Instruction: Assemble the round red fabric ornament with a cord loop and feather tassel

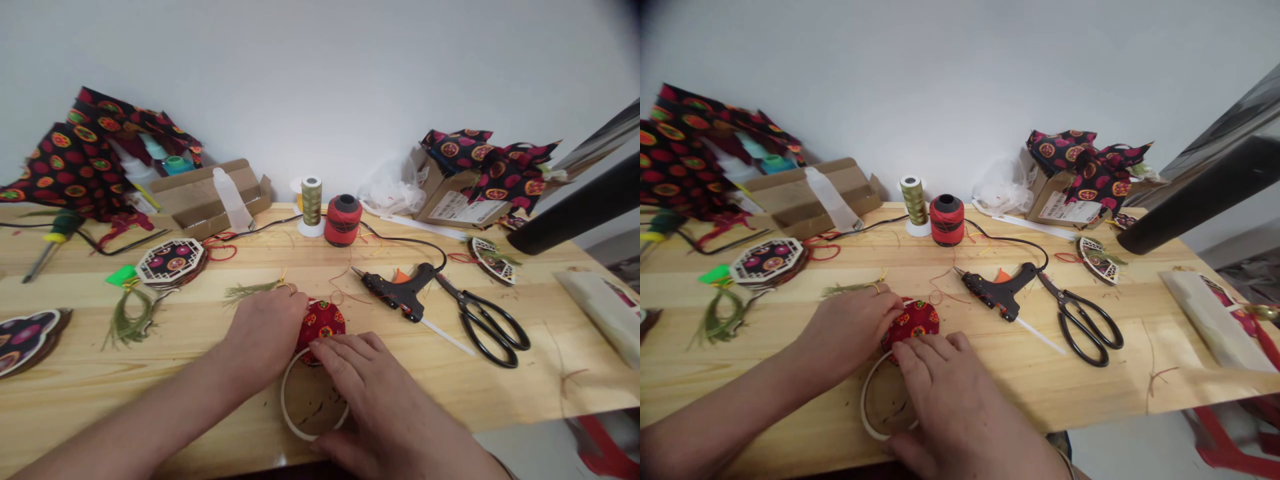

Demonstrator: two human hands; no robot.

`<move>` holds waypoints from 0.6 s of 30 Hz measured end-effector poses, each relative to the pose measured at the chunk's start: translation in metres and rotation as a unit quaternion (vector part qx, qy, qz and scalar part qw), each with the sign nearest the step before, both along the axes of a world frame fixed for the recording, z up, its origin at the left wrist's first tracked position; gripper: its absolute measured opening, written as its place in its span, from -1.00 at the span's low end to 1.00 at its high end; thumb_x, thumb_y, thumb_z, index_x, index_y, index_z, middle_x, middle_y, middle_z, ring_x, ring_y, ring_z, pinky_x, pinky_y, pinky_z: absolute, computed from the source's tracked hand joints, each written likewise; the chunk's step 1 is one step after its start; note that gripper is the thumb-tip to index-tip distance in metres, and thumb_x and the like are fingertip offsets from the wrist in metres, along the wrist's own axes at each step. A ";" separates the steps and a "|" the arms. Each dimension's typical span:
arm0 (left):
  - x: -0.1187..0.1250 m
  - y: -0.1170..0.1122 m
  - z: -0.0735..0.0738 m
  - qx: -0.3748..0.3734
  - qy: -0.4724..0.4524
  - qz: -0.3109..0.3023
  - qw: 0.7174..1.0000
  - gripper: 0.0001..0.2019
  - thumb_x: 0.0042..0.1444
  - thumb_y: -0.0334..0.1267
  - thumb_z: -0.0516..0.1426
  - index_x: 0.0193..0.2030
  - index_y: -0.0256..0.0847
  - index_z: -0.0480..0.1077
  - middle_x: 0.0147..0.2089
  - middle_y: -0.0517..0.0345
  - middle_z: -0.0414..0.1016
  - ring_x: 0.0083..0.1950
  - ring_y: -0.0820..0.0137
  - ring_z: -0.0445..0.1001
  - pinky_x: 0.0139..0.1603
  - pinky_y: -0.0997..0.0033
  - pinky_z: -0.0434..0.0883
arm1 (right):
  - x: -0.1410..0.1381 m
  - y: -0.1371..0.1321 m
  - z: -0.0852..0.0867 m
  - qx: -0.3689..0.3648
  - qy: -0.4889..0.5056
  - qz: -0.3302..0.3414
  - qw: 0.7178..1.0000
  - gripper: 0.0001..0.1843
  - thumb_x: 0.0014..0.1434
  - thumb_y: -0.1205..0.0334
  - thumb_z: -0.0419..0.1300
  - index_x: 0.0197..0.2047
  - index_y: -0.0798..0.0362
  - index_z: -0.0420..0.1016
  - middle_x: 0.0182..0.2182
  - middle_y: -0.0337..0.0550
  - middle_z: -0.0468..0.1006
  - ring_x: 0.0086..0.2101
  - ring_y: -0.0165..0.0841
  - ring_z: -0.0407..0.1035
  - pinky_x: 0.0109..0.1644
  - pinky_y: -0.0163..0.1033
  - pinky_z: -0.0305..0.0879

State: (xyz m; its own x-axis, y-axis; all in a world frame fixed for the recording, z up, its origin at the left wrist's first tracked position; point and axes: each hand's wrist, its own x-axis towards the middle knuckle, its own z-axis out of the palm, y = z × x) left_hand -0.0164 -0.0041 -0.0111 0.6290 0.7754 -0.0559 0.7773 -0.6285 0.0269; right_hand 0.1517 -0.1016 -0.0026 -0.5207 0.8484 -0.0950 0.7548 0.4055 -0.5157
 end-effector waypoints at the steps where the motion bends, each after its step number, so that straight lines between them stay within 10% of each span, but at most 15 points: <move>1: 0.000 0.000 0.000 0.003 -0.001 -0.004 1.000 -0.84 0.13 -0.30 0.00 -0.35 -0.22 0.40 -0.35 0.03 0.50 -0.34 0.19 0.49 -0.37 0.26 0.34 | 0.000 0.000 0.000 0.001 0.000 0.000 1.000 -0.23 0.07 0.03 0.18 0.26 0.19 0.07 0.20 0.05 0.23 0.15 -0.18 0.12 0.22 -0.02 0.01; 18: -0.002 0.007 0.005 -0.012 -0.021 0.028 0.999 -0.79 0.17 -0.39 -0.05 -0.21 -0.17 0.40 -0.24 0.07 0.48 -0.25 0.25 0.50 -0.34 0.31 0.35 | 0.001 -0.001 0.001 -0.007 0.006 0.001 1.000 -0.24 0.07 0.05 0.19 0.26 0.18 0.06 0.20 0.01 0.24 0.15 -0.21 0.12 0.22 -0.06 0.00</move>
State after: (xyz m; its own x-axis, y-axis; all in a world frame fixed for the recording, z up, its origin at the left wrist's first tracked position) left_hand -0.0189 0.0029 -0.0064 0.5875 0.8077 -0.0494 0.8086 -0.5836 0.0751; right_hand 0.1531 -0.1025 -0.0019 -0.5231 0.8464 -0.0998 0.7475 0.3995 -0.5307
